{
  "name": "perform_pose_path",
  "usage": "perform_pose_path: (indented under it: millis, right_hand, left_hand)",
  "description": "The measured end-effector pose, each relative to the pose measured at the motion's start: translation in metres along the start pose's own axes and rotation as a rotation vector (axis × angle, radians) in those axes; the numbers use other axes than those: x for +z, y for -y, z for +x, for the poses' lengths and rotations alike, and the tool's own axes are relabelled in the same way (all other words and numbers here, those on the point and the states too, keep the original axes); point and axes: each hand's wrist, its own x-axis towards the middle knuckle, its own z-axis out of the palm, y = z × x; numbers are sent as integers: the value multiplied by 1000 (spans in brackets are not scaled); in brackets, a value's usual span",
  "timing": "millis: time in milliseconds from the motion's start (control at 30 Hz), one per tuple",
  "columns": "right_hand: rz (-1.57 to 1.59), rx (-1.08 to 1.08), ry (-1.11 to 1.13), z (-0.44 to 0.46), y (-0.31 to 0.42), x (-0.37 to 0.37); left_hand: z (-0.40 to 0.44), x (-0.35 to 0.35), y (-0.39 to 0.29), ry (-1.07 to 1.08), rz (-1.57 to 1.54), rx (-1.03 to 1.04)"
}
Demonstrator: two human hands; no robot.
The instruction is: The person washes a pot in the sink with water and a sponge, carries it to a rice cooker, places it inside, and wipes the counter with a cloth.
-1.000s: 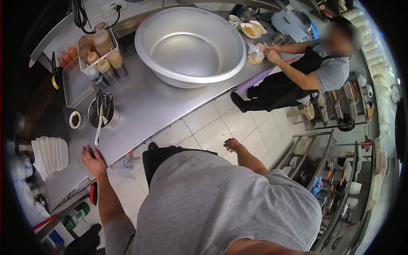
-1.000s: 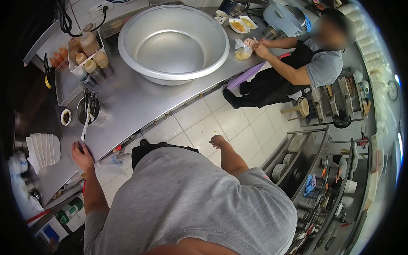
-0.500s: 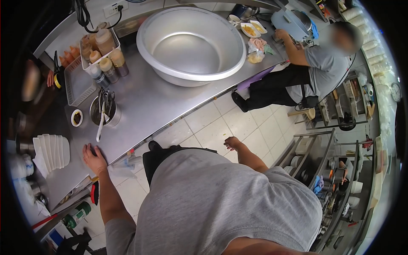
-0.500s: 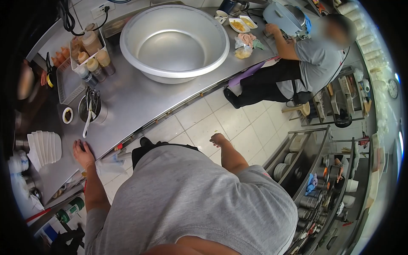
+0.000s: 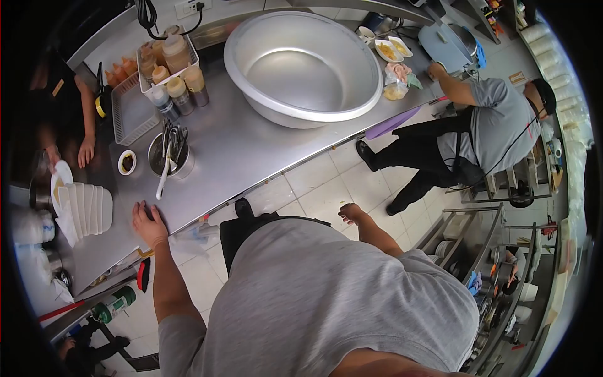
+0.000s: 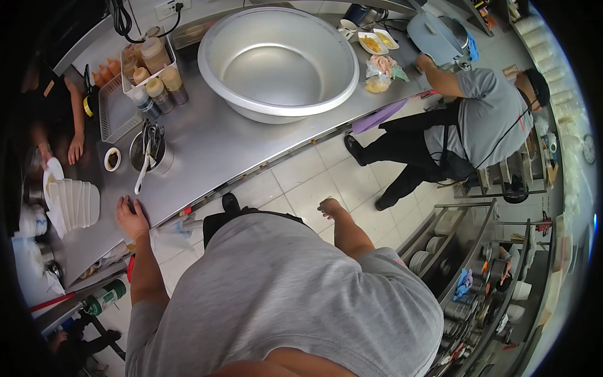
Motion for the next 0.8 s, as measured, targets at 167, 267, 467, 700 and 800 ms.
perform_pose_path:
  millis: [167,267,467,700,800]
  right_hand:
    - [269,-32,-13,-2,12,-5]
    - [911,-206,-27,-3,49,-41]
    - [1568,-802,77,-100,207,-150]
    - [1730,-850,157,-150,230,-157]
    - [1672,-914,58,-173,190,-157]
  left_hand:
    - [1,0,-2,-15,-4,7]
    - [1,1,-1,-23,-9,20]
    - [4,2,-2,-47,-74,46]
    - [2,-9,6,-320,-511,-227]
    - [11,-90,-93,-234,-634,-49]
